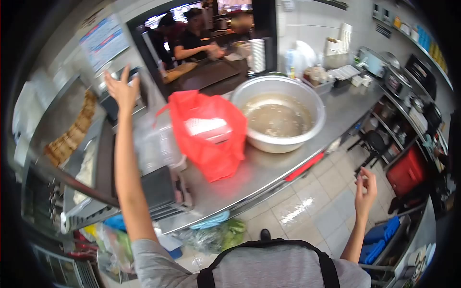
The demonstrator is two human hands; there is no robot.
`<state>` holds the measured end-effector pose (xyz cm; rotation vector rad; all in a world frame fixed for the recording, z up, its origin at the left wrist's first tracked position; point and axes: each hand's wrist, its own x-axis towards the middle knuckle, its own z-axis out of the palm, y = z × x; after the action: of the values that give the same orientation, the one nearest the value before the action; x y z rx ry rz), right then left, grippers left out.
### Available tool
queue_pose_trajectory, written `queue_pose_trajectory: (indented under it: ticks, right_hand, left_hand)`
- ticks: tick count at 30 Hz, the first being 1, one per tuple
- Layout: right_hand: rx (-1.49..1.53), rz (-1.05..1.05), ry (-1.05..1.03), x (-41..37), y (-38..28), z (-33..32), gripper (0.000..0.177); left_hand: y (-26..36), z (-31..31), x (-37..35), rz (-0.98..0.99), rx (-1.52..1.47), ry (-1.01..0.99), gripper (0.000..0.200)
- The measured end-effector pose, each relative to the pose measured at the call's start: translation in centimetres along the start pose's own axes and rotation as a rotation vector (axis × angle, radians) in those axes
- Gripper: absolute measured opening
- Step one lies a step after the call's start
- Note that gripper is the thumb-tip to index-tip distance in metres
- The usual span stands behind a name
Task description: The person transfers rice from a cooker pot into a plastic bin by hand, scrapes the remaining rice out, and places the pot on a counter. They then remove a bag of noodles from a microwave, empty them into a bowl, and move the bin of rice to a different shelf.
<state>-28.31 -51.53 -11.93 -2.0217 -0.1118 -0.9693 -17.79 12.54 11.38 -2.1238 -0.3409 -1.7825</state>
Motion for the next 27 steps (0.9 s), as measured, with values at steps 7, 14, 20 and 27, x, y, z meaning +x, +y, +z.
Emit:
queue_pose_trajectory:
  ticks: [7,14,20,27]
  right_hand:
    - [-0.278,0.415,0.504,-7.7,9.9,-15.0,0.019]
    - [-0.260,0.465,0.534,-4.1,12.8,-13.7,0.018]
    - [0.051,0.274,0.425,9.8,14.9,-2.6,0.016]
    - [-0.229,0.189,-0.019,14.7,24.1,9.4,0.025]
  left_hand:
    - [-11.7,13.8,3.5,-0.600,0.284,-0.635,0.099]
    - [-9.1,17.5,4.9,-0.712,0.314,0.420,0.079]
    - [14.3,21.1,7.8,0.240,-0.591,-0.087,0.026]
    - [25.8,40.3,-5.0,0.303,-0.247,-0.619,0.021]
